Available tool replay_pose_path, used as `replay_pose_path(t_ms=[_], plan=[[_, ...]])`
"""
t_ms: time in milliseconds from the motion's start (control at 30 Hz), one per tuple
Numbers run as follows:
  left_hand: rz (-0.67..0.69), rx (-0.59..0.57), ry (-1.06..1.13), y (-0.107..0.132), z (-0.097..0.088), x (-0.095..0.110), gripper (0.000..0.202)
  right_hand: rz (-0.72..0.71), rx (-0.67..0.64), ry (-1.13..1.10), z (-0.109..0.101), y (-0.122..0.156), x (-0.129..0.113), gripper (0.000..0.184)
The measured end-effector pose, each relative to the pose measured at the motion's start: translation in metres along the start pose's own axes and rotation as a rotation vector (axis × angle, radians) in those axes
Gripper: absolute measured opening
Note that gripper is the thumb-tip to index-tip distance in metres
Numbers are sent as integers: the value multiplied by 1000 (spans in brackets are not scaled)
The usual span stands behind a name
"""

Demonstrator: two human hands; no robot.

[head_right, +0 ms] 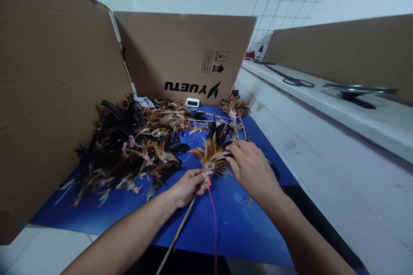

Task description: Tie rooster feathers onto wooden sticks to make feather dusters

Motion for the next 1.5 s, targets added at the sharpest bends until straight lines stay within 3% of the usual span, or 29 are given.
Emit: replay_pose_path(t_ms=[100, 300, 433, 567, 800, 1067, 1233, 1300, 1400, 1500], plan=[[16, -9, -6, 1, 1, 4, 36, 81, 46, -141, 3, 20, -6, 20], [30, 19, -47, 2, 0, 9, 31, 311, -328, -477, 52, 52, -35, 22], [39, 11, -39, 3, 0, 11, 33, 331, -405, -595, 65, 59, -43, 21], [54, -18, -6, 3, 2, 13, 34, 423, -385, -681, 69, 64, -28, 25], [46, -24, 24, 2, 1, 10, 37, 627, -336, -1081, 68, 70, -7, 27], [47, -48, 22, 2, 1, 9, 34, 787, -172, -1143, 69, 76, 33, 33], [32, -39, 46, 2, 3, 8, 30, 587, -230, -783, 75, 77, 60, 27], [12, -42, 49, 0, 3, 4, 26, 462, -145, -495, 67, 71, 59, 23], [-22, -4, 18, -2, 0, 0, 23, 251, 15, -257, 50, 51, 28, 18], [-55, 29, -8, -2, -1, -4, 18, 57, 11, -344, 40, 22, -27, 15]])
Point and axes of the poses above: each hand's wrist, its own y-axis away from the middle knuckle, its own z-axis out of the palm, x = y × z, the point moved 6 cm from there along -y, towards the middle knuckle, and after that the axes turned 6 degrees about -x, right-handed, at the moved point
